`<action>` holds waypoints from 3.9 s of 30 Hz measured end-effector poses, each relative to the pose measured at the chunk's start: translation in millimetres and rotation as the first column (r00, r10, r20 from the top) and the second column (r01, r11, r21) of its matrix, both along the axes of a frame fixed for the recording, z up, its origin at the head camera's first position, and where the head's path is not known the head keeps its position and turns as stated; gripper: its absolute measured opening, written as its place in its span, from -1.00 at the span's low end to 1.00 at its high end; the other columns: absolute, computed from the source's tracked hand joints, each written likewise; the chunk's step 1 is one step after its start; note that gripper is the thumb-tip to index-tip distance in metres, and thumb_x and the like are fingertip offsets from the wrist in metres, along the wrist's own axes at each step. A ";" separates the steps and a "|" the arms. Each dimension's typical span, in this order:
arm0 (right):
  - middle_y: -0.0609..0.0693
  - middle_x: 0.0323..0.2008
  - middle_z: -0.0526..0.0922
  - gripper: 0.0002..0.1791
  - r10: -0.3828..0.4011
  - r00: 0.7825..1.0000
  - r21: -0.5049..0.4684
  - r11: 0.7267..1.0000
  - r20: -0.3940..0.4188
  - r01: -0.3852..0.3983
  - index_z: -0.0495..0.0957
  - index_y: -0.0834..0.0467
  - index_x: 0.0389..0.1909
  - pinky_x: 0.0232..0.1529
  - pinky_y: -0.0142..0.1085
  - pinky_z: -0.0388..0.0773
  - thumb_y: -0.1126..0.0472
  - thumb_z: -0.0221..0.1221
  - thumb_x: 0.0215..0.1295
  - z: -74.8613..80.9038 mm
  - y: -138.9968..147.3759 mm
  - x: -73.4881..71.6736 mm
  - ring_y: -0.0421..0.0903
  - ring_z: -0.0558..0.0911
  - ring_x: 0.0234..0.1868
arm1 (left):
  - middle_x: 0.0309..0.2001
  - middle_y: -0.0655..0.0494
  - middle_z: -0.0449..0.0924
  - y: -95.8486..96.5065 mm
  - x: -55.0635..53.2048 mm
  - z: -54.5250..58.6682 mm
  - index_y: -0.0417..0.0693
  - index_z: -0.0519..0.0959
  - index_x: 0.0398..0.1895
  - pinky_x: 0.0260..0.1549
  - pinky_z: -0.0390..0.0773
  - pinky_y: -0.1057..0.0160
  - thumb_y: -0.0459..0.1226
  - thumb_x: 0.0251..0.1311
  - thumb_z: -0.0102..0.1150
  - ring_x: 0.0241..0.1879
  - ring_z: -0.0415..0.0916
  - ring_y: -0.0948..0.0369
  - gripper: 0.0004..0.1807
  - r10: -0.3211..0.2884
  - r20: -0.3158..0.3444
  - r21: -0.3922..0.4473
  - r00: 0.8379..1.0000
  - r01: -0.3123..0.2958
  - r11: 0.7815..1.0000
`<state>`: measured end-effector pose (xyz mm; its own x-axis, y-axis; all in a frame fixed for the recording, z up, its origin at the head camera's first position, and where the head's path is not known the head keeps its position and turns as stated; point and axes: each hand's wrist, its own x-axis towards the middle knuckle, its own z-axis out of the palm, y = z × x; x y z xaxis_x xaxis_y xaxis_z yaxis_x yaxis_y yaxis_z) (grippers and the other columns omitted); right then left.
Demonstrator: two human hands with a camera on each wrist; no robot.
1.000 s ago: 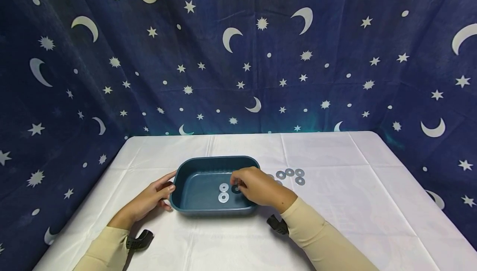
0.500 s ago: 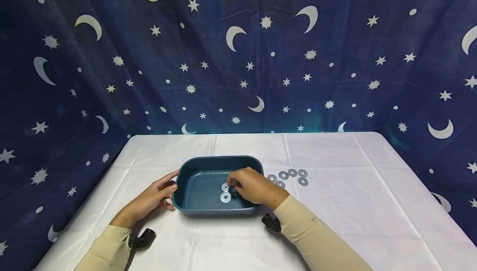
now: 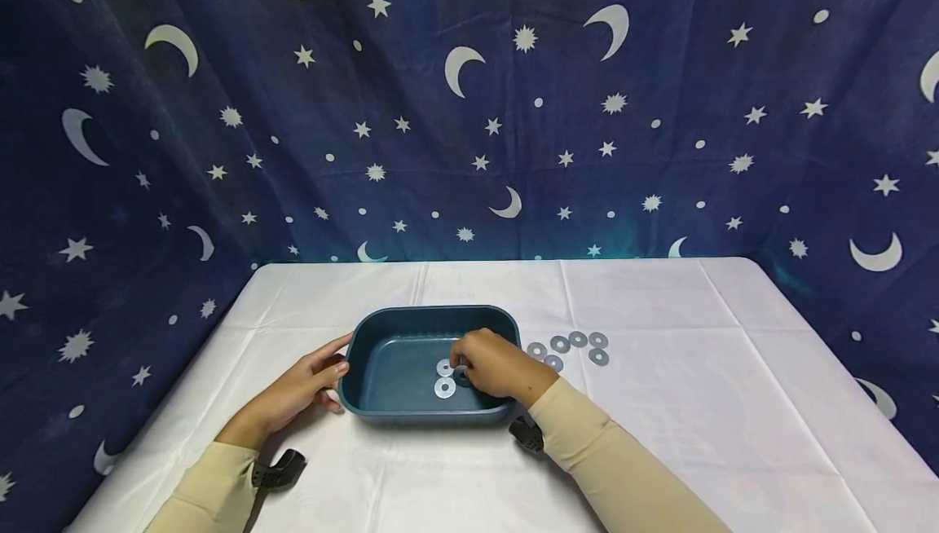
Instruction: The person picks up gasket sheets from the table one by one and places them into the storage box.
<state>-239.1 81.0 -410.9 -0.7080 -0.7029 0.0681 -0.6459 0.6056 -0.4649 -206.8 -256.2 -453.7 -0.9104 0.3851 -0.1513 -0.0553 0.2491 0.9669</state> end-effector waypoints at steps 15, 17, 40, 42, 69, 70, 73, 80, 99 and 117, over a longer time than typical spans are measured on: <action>0.10 -0.17 0.77 -0.76 -0.066 0.998 0.004 0.998 -0.016 0.066 0.74 0.28 -0.15 -0.08 -0.17 0.69 0.53 0.23 0.21 2.9 -0.8 1.8 -0.05 0.71 -0.09 | -0.06 -0.02 0.36 2.1 -1.9 2.3 -0.08 -0.06 0.61 -0.40 0.73 0.22 -0.14 0.50 0.02 -0.39 0.59 0.20 -0.24 -0.008 -0.003 0.002 1.000 0.008 1.000; 0.09 -0.17 0.77 -0.78 -0.064 0.998 0.002 0.998 -0.027 0.064 0.74 0.28 -0.15 -0.07 -0.16 0.70 0.50 0.25 0.22 1.6 -0.3 1.6 -0.04 0.72 -0.08 | -0.06 -0.03 0.36 2.2 -2.0 2.1 -0.08 -0.06 0.61 -0.40 0.73 0.21 -0.14 0.51 0.02 -0.39 0.59 0.20 -0.25 -0.010 -0.004 0.002 1.000 0.010 1.000; -0.12 -0.23 0.65 -0.83 -0.318 0.915 -0.364 0.906 -0.250 0.215 0.69 0.10 -0.18 -0.25 -0.22 0.65 0.38 0.30 0.24 9.6 57.5 32.6 -0.14 0.60 -0.22 | -0.03 -0.09 0.37 -1.4 -0.7 0.9 -0.08 -0.05 0.61 -0.38 0.72 0.19 -0.15 0.50 0.03 -0.39 0.59 0.19 -0.25 -0.006 -0.004 -0.014 1.000 0.006 1.000; -0.11 -0.26 0.64 -0.81 -0.332 0.909 -0.380 0.898 -0.251 0.223 0.69 0.11 -0.21 -0.31 -0.24 0.63 0.42 0.31 0.22 7.8 63.5 30.3 -0.15 0.58 -0.26 | -0.01 -0.11 0.37 -1.1 0.1 0.4 -0.09 -0.05 0.61 -0.38 0.73 0.19 -0.15 0.50 0.03 -0.38 0.59 0.19 -0.24 0.000 0.001 -0.017 1.000 0.000 1.000; -0.04 -0.50 0.54 -0.85 -0.446 0.895 -0.125 0.888 0.006 0.443 0.67 0.23 -0.20 -0.54 -0.37 0.42 0.34 0.30 0.21 -14.4 105.3 2.6 -0.17 0.43 -0.51 | 0.01 -0.14 0.35 -1.0 0.4 1.4 -0.11 -0.07 0.61 -0.37 0.73 0.19 -0.15 0.50 0.03 -0.39 0.58 0.21 -0.23 0.006 0.003 -0.026 1.000 -0.006 1.000; -0.04 -0.51 0.53 -0.86 -0.442 0.897 -0.118 0.890 0.012 0.440 0.67 0.23 -0.20 -0.54 -0.37 0.41 0.34 0.30 0.21 -15.4 106.3 2.4 -0.17 0.42 -0.51 | 0.01 -0.14 0.35 -0.9 0.3 1.4 -0.11 -0.07 0.61 -0.37 0.73 0.19 -0.15 0.50 0.03 -0.39 0.58 0.21 -0.23 0.006 0.002 -0.026 1.000 -0.006 1.000; -0.06 -0.54 0.51 -0.87 -0.435 0.900 -0.102 0.894 0.027 0.436 0.66 0.22 -0.23 -0.53 -0.36 0.37 0.33 0.32 0.19 -18.9 108.3 1.7 -0.18 0.41 -0.53 | 0.02 -0.15 0.36 -0.5 0.5 1.4 -0.12 -0.07 0.61 -0.37 0.73 0.19 -0.14 0.49 0.04 -0.38 0.58 0.21 -0.23 0.012 0.003 -0.026 1.000 -0.012 1.000; -0.07 -0.59 0.44 -0.86 -0.430 0.901 -0.055 0.900 0.063 0.433 0.65 0.21 -0.24 -0.53 -0.34 0.33 0.30 0.34 0.19 -24.8 111.1 2.9 -0.18 0.38 -0.55 | 0.01 -0.16 0.36 -0.2 2.4 1.3 -0.13 -0.07 0.61 -0.37 0.73 0.19 -0.14 0.49 0.04 -0.38 0.57 0.21 -0.22 0.012 0.008 -0.032 1.000 -0.012 0.999; -0.06 -0.56 0.42 -0.78 -0.422 0.901 -0.039 0.903 0.102 0.428 0.49 0.17 -0.34 -0.49 -0.37 0.32 0.31 0.38 0.13 -30.4 115.1 2.5 -0.18 0.38 -0.51 | 0.02 -0.18 0.35 -0.9 1.6 0.1 -0.11 -0.07 0.61 -0.38 0.73 0.20 -0.15 0.50 0.02 -0.39 0.57 0.21 -0.24 0.005 -0.014 -0.032 1.000 -0.006 0.999; -0.06 -0.48 0.54 -0.78 -0.338 0.934 -0.079 0.935 0.113 0.347 0.44 0.15 -0.30 -0.36 -0.32 0.43 0.54 0.08 0.21 -20.8 107.1 9.0 -0.19 0.47 -0.43 | -0.01 -0.14 0.37 -1.0 1.1 0.6 -0.10 -0.05 0.61 -0.39 0.73 0.19 -0.14 0.50 0.02 -0.39 0.57 0.19 -0.25 0.004 -0.015 -0.027 1.000 -0.005 1.000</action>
